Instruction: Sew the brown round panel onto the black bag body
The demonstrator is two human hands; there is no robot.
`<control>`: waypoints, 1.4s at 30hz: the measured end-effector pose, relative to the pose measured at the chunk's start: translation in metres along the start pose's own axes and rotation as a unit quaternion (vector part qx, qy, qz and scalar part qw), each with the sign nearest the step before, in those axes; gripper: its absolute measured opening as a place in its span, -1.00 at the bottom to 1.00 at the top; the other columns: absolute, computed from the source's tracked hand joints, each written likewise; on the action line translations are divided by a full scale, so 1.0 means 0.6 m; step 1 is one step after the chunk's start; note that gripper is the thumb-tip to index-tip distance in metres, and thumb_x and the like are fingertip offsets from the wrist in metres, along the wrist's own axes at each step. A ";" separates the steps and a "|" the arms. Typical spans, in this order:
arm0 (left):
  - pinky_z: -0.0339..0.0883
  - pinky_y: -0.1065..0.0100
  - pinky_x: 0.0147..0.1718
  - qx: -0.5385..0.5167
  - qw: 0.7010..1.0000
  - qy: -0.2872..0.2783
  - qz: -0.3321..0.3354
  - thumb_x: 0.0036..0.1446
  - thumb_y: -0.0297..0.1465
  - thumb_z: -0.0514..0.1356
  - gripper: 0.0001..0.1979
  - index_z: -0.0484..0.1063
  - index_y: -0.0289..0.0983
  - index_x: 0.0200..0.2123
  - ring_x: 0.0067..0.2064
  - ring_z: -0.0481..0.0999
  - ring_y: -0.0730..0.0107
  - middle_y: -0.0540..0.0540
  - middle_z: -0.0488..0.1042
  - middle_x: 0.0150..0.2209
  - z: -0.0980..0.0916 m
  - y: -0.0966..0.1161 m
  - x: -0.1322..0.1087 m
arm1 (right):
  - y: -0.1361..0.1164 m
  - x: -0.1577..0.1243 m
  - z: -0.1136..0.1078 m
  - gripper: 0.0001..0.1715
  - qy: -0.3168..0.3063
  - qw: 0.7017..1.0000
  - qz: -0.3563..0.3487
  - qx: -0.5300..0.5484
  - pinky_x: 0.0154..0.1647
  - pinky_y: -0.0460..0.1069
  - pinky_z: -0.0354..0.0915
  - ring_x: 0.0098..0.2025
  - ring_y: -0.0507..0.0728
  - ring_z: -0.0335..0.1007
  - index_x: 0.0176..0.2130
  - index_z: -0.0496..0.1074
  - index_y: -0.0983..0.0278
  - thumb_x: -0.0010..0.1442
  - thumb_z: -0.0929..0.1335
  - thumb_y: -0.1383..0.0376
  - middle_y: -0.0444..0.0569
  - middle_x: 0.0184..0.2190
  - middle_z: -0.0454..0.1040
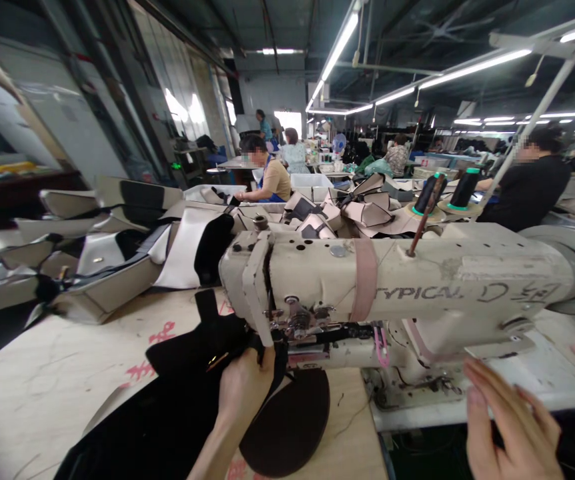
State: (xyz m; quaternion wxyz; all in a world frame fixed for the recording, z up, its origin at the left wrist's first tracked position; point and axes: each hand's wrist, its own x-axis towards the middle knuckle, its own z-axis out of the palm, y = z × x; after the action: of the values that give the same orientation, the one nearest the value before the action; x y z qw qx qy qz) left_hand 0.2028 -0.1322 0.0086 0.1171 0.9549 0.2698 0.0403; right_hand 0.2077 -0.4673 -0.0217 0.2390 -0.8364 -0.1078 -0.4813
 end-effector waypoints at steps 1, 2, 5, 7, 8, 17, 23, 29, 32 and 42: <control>0.25 0.40 -0.45 0.003 1.000 0.001 0.003 0.21 -0.28 -0.06 -0.60 0.49 -0.40 -0.36 -0.38 0.55 0.19 -0.28 0.53 -0.46 0.000 0.000 0.000 | -0.039 -0.014 0.011 -0.75 0.006 0.998 0.026 0.061 -0.08 0.08 0.28 -0.27 0.20 0.44 -0.19 0.48 0.27 0.12 0.33 0.24 0.07 -0.30 0.52; 0.25 0.40 -0.45 0.005 1.000 0.001 0.005 0.21 -0.29 -0.06 -0.61 0.49 -0.40 -0.36 -0.38 0.55 0.19 -0.28 0.53 -0.46 -0.001 0.000 0.000 | -0.080 -0.030 0.025 -0.81 -0.043 0.988 0.066 0.134 -0.22 -0.01 0.32 -0.34 0.16 0.45 -0.27 0.49 0.26 0.13 0.32 0.24 0.03 -0.36 0.52; 0.25 0.40 -0.44 0.005 1.000 -0.009 0.009 0.21 -0.28 -0.06 -0.60 0.49 -0.40 -0.37 -0.36 0.55 0.18 -0.29 0.54 -0.43 -0.002 0.000 0.004 | -0.202 -0.060 0.085 -0.68 -0.232 0.877 0.264 0.328 -0.48 -0.11 0.25 -0.49 0.07 0.37 -0.39 0.48 0.26 0.19 0.27 0.12 -0.05 -0.53 0.44; 0.23 0.39 -0.43 0.003 1.000 -0.018 0.012 0.21 -0.28 -0.08 -0.59 0.48 -0.40 -0.38 -0.33 0.55 0.18 -0.31 0.54 -0.40 -0.004 -0.001 0.011 | -0.268 -0.060 0.129 -0.59 -0.328 0.762 0.355 0.431 -0.58 -0.13 0.14 -0.58 0.02 0.25 -0.48 0.42 0.29 0.15 0.28 0.02 -0.11 -0.64 0.33; 0.23 0.39 -0.43 0.001 1.000 -0.021 0.015 0.22 -0.28 -0.08 -0.58 0.48 -0.40 -0.39 -0.32 0.55 0.17 -0.31 0.55 -0.38 -0.004 -0.001 0.015 | -0.294 -0.056 0.149 -0.54 -0.348 0.707 0.396 0.471 -0.64 -0.14 0.04 -0.64 -0.02 0.16 -0.53 0.37 0.30 0.13 0.29 0.00 -0.15 -0.70 0.25; 0.14 0.39 -0.47 -0.020 0.997 -0.045 0.052 0.21 -0.30 -0.09 -0.61 0.44 -0.36 -0.44 -0.27 0.55 0.17 -0.28 0.54 -0.38 0.003 -0.013 0.042 | -0.372 -0.048 0.229 -0.52 -0.272 0.523 0.566 0.576 -0.71 -0.17 -0.22 -0.72 -0.13 -0.14 -0.64 0.14 0.28 -0.08 0.40 0.04 -0.28 -0.75 0.09; 0.13 0.40 -0.47 -0.032 0.996 -0.048 0.063 0.21 -0.34 -0.10 -0.63 0.43 -0.37 -0.42 -0.29 0.54 0.21 -0.27 0.53 -0.38 0.005 -0.017 0.048 | -0.380 -0.051 0.231 -0.52 -0.244 0.513 0.595 0.568 -0.75 -0.16 -0.22 -0.75 -0.14 -0.14 -0.66 0.14 0.28 -0.12 0.41 0.04 -0.28 -0.77 0.08; 0.15 0.42 -0.46 -0.038 0.996 -0.048 0.073 0.17 -0.37 -0.04 -0.71 0.42 -0.36 -0.41 -0.28 0.53 0.23 -0.25 0.53 -0.36 0.004 -0.019 0.062 | -0.391 -0.040 0.238 -0.49 -0.230 0.527 0.603 0.553 -0.79 -0.15 -0.19 -0.77 -0.11 -0.06 -0.67 0.17 0.28 -0.12 0.39 -0.03 -0.23 -0.78 0.14; 0.14 0.40 -0.47 -0.037 0.996 -0.050 0.067 0.16 -0.36 -0.03 -0.71 0.42 -0.36 -0.42 -0.31 0.53 0.22 -0.25 0.53 -0.38 0.005 -0.020 0.064 | -0.384 -0.042 0.230 -0.46 -0.249 0.533 0.594 0.548 -0.80 -0.16 -0.19 -0.78 -0.10 -0.01 -0.67 0.23 0.31 -0.13 0.40 -0.07 -0.20 -0.78 0.19; 0.16 0.36 -0.40 -0.037 0.996 -0.040 0.071 0.19 -0.35 -0.04 -0.70 0.43 -0.36 -0.37 -0.24 0.53 0.14 -0.29 0.54 -0.31 0.002 -0.018 0.065 | -0.176 -0.026 0.090 -0.52 -0.179 0.864 0.355 0.308 -0.49 -0.08 0.30 -0.54 0.07 0.36 -0.43 0.47 0.32 0.11 0.28 -0.03 -0.03 -0.60 0.42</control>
State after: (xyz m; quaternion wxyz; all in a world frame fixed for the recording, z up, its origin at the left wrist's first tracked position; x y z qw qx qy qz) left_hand 0.2307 -0.1028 0.0053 0.1597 0.9676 0.1944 0.0204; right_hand 0.1971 -0.3484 -0.0265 0.6153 -0.7741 0.0127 -0.1482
